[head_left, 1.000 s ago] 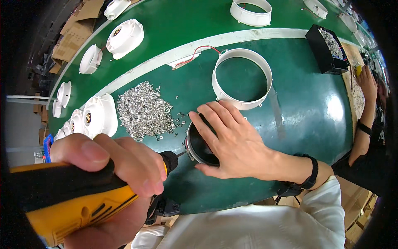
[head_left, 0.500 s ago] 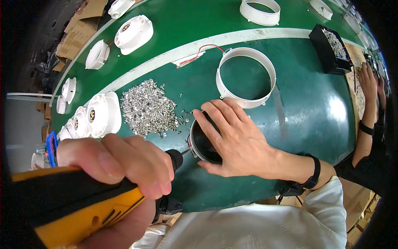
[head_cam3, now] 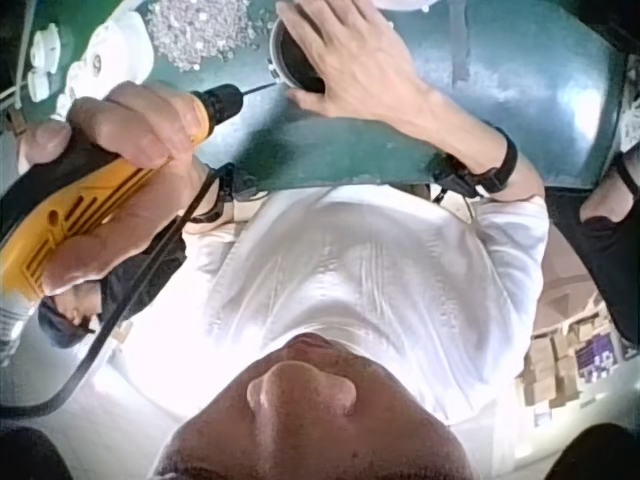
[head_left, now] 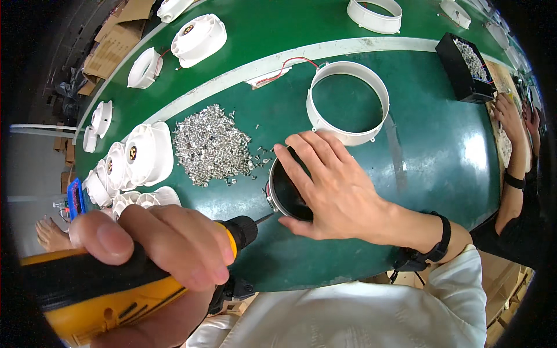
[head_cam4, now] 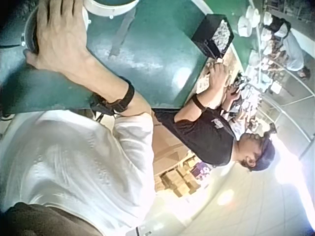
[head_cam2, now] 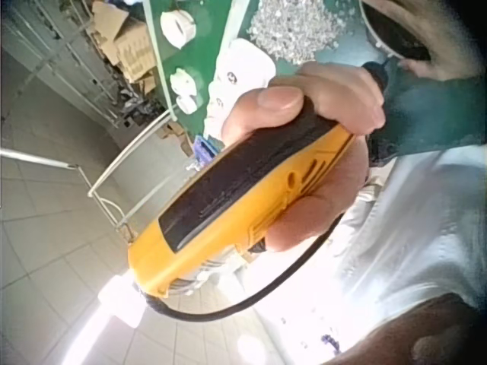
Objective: The person uses a yellow power drill to fasten screws into white circular plastic housings on a green assembly table. They repeatedly pick up a housing, align it, drive screws into it, and then move the finished unit aside to make room for the next one. The process is repetitive and involves handling small metal screws and the plastic components.
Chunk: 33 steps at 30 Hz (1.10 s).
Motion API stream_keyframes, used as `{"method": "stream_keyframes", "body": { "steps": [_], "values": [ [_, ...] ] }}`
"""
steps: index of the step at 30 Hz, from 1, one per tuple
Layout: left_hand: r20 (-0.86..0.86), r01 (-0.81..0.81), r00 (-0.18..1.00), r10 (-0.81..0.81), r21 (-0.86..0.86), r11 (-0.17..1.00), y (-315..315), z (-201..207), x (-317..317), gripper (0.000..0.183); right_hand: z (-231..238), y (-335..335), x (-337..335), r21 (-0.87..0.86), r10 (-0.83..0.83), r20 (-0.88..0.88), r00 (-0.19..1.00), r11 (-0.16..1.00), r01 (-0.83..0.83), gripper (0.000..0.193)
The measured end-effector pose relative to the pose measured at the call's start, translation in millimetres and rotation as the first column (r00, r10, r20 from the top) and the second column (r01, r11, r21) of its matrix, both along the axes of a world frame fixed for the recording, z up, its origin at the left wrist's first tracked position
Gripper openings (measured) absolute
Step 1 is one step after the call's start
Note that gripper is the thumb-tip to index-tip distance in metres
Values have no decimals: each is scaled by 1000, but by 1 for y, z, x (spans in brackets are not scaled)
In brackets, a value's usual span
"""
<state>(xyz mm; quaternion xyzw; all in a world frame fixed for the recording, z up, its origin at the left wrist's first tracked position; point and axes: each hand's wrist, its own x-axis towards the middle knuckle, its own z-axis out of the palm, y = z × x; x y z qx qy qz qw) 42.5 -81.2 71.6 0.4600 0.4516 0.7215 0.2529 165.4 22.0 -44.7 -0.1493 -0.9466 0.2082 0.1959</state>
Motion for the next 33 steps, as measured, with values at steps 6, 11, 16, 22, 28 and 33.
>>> {"method": "stream_keyframes", "body": {
  "steps": [6, 11, 16, 22, 28, 33],
  "values": [
    [-25, -7, 1000, 6, -41, 999, 6, -6, 3, 62, 0, 3, 2, 14, -5, 16, 1000, 1000, 4, 81],
    [53, 154, 987, -149, -112, 982, 2, 0, -7, 62, 0, 3, 2, -40, 2, 10, 1000, 999, -1, 83],
    [-22, 53, 998, -55, -91, 994, 8, -4, -3, 66, -1, 5, 2, -71, 5, 11, 1000, 997, -4, 85],
    [36, 19, 999, -18, -36, 999, 15, -6, 1, 62, 0, 7, 1, -34, 0, 23, 1000, 999, 0, 80],
    [10, 317, 948, -317, -80, 945, 17, -4, -28, 38, 2, 8, 2, -43, 12, 32, 999, 999, -10, 81],
    [-59, 87, 994, -92, -84, 993, 15, -2, -8, 48, 1, 7, 0, -38, 21, 26, 999, 999, -20, 82]
  ]
}}
